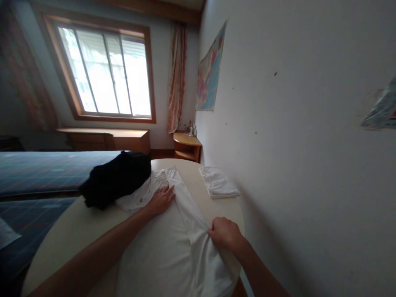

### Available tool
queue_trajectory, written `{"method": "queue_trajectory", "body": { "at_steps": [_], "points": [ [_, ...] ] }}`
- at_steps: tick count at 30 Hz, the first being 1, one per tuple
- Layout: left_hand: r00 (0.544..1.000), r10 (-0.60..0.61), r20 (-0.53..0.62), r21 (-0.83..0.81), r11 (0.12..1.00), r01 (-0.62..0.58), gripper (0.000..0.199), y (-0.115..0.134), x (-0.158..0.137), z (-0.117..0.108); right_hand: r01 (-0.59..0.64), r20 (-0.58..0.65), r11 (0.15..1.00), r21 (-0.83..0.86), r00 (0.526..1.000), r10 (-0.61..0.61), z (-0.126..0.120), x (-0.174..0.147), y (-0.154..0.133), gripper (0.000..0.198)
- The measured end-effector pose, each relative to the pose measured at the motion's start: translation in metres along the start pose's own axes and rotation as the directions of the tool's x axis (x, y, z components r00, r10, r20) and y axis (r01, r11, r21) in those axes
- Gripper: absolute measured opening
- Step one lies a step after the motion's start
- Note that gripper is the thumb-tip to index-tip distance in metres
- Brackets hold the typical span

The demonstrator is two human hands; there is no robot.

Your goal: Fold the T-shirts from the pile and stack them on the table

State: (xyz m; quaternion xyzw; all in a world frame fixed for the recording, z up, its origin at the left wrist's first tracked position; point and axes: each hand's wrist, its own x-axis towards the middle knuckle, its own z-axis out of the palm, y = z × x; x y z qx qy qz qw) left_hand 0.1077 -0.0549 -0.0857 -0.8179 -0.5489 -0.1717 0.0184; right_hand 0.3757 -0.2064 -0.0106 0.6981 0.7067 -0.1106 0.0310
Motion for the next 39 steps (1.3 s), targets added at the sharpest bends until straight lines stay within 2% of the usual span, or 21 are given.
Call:
{"method": "queue_trajectory", "body": {
  "at_steps": [3, 6, 7, 10, 12, 13, 17, 22, 26, 29, 33, 39],
  "points": [
    [1.0, 0.013, -0.004, 0.0, 1.0, -0.013, 0.055, 0.004, -0.003, -0.001, 0.007, 0.008, 1.0, 0.007, 1.0, -0.007, -0.005, 0.005, 0.006, 0.023],
    [1.0, 0.007, -0.003, 0.006, 1.0, -0.007, 0.057, 0.009, -0.006, -0.002, 0.014, -0.128, 0.997, 0.074, 0.992, -0.004, -0.003, 0.016, -0.002, 0.027],
    [1.0, 0.0, 0.0, 0.008, 1.0, 0.0, 0.059, 0.01, -0.008, -0.002, 0.05, -0.184, 0.993, 0.106, 0.983, -0.03, 0.0, 0.02, -0.007, 0.028],
    [0.999, -0.021, 0.023, 0.013, 1.0, 0.021, 0.067, 0.015, -0.015, -0.002, 0.321, -0.288, 0.931, 0.173, 0.921, -0.264, 0.014, 0.035, -0.021, 0.039],
    [0.999, -0.02, 0.042, 0.014, 1.0, 0.02, 0.073, 0.017, -0.02, -0.001, 0.482, -0.278, 0.856, 0.185, 0.862, -0.425, 0.026, 0.043, -0.026, 0.051],
    [0.999, -0.015, 0.047, 0.014, 1.0, 0.014, 0.074, 0.017, -0.023, 0.0, 0.517, -0.256, 0.836, 0.184, 0.846, -0.467, 0.032, 0.046, -0.026, 0.054],
    [1.0, -0.011, 0.025, 0.019, 1.0, 0.011, 0.068, 0.007, -0.028, 0.004, 0.501, -0.189, 0.851, 0.159, 0.861, -0.472, 0.041, 0.05, -0.021, 0.054],
    [0.998, 0.05, -0.037, 0.013, 0.999, -0.05, 0.057, -0.007, -0.024, 0.003, 0.492, -0.171, 0.859, 0.145, 0.867, -0.468, 0.032, 0.044, -0.021, 0.052],
    [0.998, 0.056, -0.015, 0.031, 0.998, -0.056, 0.058, -0.007, -0.017, 0.002, 0.511, -0.09, 0.848, 0.141, 0.859, -0.504, 0.03, 0.032, -0.029, 0.07],
    [0.998, 0.055, 0.009, 0.042, 0.998, -0.055, 0.062, -0.005, -0.012, 0.001, 0.555, -0.059, 0.822, 0.128, 0.832, -0.552, 0.034, 0.021, -0.029, 0.082],
    [0.999, 0.031, 0.03, 0.034, 0.999, -0.032, 0.062, -0.003, -0.008, 0.001, 0.631, -0.083, 0.768, 0.108, 0.776, -0.626, 0.037, 0.009, -0.022, 0.082],
    [1.0, 0.004, -0.022, -0.009, 1.0, -0.004, 0.047, -0.004, -0.005, -0.004, 0.736, -0.082, 0.662, 0.141, 0.675, -0.733, 0.029, -0.008, -0.011, 0.087]
  ]
}}
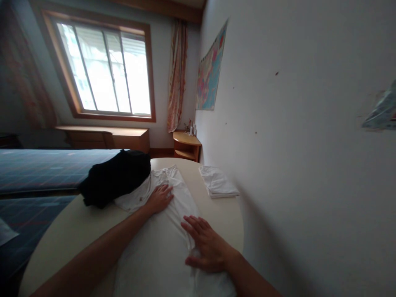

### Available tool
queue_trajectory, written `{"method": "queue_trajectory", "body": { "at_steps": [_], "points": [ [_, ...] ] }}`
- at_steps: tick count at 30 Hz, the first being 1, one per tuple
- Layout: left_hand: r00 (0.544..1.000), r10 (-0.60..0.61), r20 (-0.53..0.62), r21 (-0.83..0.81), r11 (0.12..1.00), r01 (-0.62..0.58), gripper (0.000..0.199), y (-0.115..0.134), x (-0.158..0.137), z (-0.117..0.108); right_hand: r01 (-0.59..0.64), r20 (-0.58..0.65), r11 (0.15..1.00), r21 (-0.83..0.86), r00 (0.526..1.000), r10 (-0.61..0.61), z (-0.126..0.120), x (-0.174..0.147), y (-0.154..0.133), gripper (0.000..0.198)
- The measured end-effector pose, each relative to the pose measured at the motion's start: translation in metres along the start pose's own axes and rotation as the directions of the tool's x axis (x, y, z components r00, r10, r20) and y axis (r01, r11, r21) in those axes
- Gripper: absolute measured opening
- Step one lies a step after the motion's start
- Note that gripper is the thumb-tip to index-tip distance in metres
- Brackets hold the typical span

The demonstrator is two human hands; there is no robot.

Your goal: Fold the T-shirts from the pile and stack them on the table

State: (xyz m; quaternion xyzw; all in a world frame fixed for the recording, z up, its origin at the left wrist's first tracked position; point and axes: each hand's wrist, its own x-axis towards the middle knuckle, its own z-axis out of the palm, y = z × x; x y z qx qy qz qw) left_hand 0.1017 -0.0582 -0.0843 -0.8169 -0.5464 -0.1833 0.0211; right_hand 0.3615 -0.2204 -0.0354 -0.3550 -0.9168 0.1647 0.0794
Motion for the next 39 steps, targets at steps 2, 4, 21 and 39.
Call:
{"method": "queue_trajectory", "body": {
  "at_steps": [2, 4, 21, 39],
  "points": [
    [1.0, -0.017, -0.023, -0.009, 1.0, 0.017, 0.044, 0.002, 0.002, -0.004, 0.019, -0.017, 1.0, 0.022, 1.0, -0.019, -0.001, -0.003, 0.0, 0.087],
    [0.999, -0.014, -0.046, -0.009, 1.0, 0.013, 0.042, 0.008, 0.001, -0.007, 0.007, -0.04, 0.999, 0.049, 0.999, -0.005, 0.0, -0.004, 0.002, 0.085],
    [0.995, 0.066, -0.077, -0.045, 0.997, -0.07, 0.042, 0.025, -0.009, -0.015, -0.112, -0.062, 0.992, 0.066, 0.991, 0.116, -0.001, 0.018, 0.018, 0.059],
    [0.453, 0.891, 0.008, -0.387, 0.42, -0.821, 0.021, 0.112, -0.098, -0.058, -0.152, -0.254, 0.988, -0.011, 0.956, 0.145, -0.015, 0.001, 0.056, 0.026]
  ]
}}
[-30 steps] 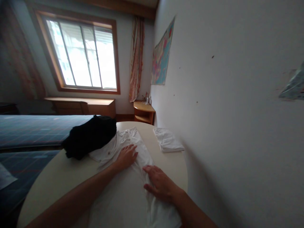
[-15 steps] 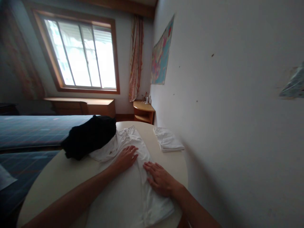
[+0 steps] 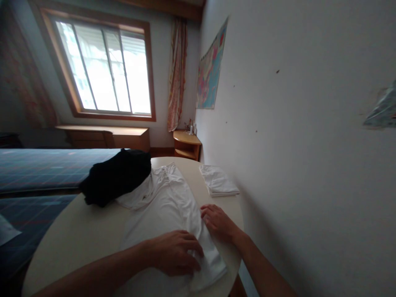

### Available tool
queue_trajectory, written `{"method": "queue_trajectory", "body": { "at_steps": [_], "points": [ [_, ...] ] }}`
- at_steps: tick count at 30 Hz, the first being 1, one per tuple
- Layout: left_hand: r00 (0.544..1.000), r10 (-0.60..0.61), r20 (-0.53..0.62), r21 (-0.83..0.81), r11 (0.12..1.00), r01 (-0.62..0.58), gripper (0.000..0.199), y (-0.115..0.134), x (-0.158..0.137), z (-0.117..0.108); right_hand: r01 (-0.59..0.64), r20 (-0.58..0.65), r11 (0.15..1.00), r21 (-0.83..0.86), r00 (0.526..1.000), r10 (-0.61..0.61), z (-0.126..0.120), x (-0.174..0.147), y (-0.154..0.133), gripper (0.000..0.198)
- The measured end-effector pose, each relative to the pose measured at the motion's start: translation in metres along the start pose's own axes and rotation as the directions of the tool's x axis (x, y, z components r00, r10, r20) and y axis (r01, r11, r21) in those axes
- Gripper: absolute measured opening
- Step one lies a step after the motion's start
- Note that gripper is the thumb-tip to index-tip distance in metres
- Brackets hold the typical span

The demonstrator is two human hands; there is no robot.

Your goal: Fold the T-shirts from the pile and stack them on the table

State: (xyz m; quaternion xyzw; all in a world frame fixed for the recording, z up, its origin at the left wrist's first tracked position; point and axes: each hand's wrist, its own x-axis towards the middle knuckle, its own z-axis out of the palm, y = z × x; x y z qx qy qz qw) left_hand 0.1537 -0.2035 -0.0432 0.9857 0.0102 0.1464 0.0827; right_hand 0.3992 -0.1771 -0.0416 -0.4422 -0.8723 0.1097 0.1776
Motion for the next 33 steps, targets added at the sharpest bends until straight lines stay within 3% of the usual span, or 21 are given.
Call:
{"method": "queue_trajectory", "body": {
  "at_steps": [6, 10, 13, 17, 23, 33],
  "points": [
    [0.99, -0.105, -0.095, -0.026, 0.994, 0.103, 0.019, -0.03, -0.008, 0.003, 0.039, -0.009, 0.999, 0.023, 0.999, -0.039, -0.005, 0.001, -0.016, 0.023],
    [0.957, -0.255, -0.138, -0.092, 0.965, 0.244, 0.023, -0.058, -0.023, -0.007, 0.043, -0.059, 0.999, 0.031, 0.997, -0.042, -0.005, 0.0, -0.022, 0.021],
    [0.934, -0.323, -0.152, -0.128, 0.943, 0.306, 0.023, -0.067, -0.033, -0.013, 0.065, -0.032, 0.998, 0.027, 0.997, -0.064, -0.003, -0.001, -0.023, 0.022],
    [0.93, -0.333, -0.158, -0.146, 0.939, 0.311, 0.025, -0.057, -0.04, -0.016, 0.053, -0.009, 0.998, 0.023, 0.999, -0.052, 0.002, -0.002, -0.02, 0.032],
    [0.947, -0.292, -0.137, -0.146, 0.951, 0.272, 0.045, -0.038, -0.037, -0.015, 0.01, -0.011, 0.999, 0.046, 1.0, -0.009, -0.001, -0.004, -0.019, 0.017],
    [0.926, -0.316, -0.208, 0.031, 0.944, 0.329, 0.012, -0.03, -0.02, -0.004, 0.047, -0.091, 0.993, 0.105, 0.995, -0.037, 0.005, -0.009, -0.019, 0.021]
  ]
}}
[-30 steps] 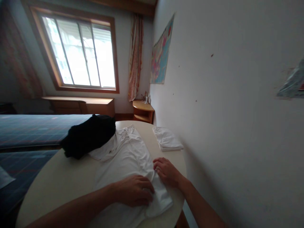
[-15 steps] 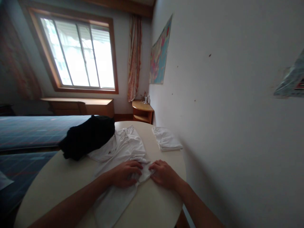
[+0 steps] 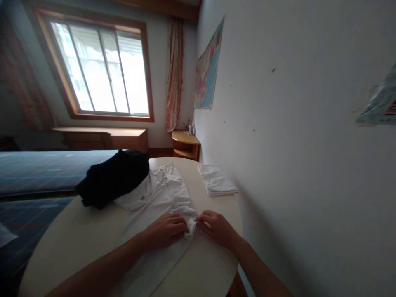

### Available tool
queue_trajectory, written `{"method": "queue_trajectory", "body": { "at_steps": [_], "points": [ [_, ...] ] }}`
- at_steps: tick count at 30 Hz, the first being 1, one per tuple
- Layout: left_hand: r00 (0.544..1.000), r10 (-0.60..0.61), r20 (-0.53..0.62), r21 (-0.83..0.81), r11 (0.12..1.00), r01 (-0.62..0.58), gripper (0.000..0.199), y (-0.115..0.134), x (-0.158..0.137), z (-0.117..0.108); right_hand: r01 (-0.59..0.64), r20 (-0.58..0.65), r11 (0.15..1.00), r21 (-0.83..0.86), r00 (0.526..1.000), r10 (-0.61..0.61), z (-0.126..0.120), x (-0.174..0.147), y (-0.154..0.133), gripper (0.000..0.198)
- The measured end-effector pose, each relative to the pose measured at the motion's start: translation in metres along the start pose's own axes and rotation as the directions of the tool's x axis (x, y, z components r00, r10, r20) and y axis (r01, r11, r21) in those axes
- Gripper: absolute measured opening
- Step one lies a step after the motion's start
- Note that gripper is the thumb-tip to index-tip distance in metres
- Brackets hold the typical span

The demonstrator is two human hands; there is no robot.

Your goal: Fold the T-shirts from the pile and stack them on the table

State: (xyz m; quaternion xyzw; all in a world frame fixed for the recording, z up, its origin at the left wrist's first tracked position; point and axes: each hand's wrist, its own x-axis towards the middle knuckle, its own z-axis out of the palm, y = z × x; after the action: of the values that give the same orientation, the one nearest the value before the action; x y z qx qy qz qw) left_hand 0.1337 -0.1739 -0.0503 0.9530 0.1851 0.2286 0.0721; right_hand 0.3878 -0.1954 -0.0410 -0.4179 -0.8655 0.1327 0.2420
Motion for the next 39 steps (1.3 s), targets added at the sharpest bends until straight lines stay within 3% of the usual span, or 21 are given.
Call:
{"method": "queue_trajectory", "body": {
  "at_steps": [3, 9, 18, 24, 27, 30, 34, 39],
  "points": [
    [0.994, -0.08, -0.076, 0.003, 0.997, 0.08, 0.013, 0.0, -0.001, 0.003, 0.015, 0.001, 1.0, -0.013, 1.0, -0.015, 0.001, 0.0, -0.001, 0.017],
    [0.968, -0.19, -0.161, -0.055, 0.981, 0.184, 0.013, 0.002, -0.002, 0.004, 0.068, 0.048, 0.996, -0.059, 0.997, -0.065, -0.002, -0.001, 0.001, 0.044],
    [0.947, -0.245, -0.209, -0.094, 0.969, 0.23, 0.016, -0.001, -0.003, 0.009, -0.027, -0.006, 0.997, -0.078, 1.0, 0.027, 0.005, 0.0, 0.011, 0.026],
    [0.991, -0.102, -0.089, -0.09, 0.992, 0.094, 0.021, 0.006, -0.002, 0.001, -0.157, -0.02, 0.986, -0.059, 0.988, 0.156, 0.004, 0.0, 0.012, 0.019],
    [0.997, -0.068, -0.023, -0.082, 0.995, 0.065, 0.048, 0.01, -0.003, 0.0, -0.191, -0.018, 0.98, -0.051, 0.982, 0.19, -0.002, -0.003, 0.013, 0.014],
    [0.996, -0.081, 0.026, -0.088, 0.993, 0.083, 0.065, 0.011, -0.005, 0.002, -0.145, 0.041, 0.989, 0.012, 0.989, 0.144, -0.011, -0.008, 0.011, 0.018],
    [0.995, -0.08, 0.057, -0.101, 0.991, 0.086, 0.06, 0.009, -0.006, 0.004, -0.092, 0.099, 0.993, 0.079, 0.992, 0.084, -0.02, -0.012, 0.006, 0.018],
    [0.995, -0.035, 0.096, -0.067, 0.997, 0.041, 0.049, 0.009, -0.008, 0.003, -0.124, 0.057, 0.991, 0.057, 0.991, 0.12, -0.016, -0.013, 0.005, 0.017]
  ]
}}
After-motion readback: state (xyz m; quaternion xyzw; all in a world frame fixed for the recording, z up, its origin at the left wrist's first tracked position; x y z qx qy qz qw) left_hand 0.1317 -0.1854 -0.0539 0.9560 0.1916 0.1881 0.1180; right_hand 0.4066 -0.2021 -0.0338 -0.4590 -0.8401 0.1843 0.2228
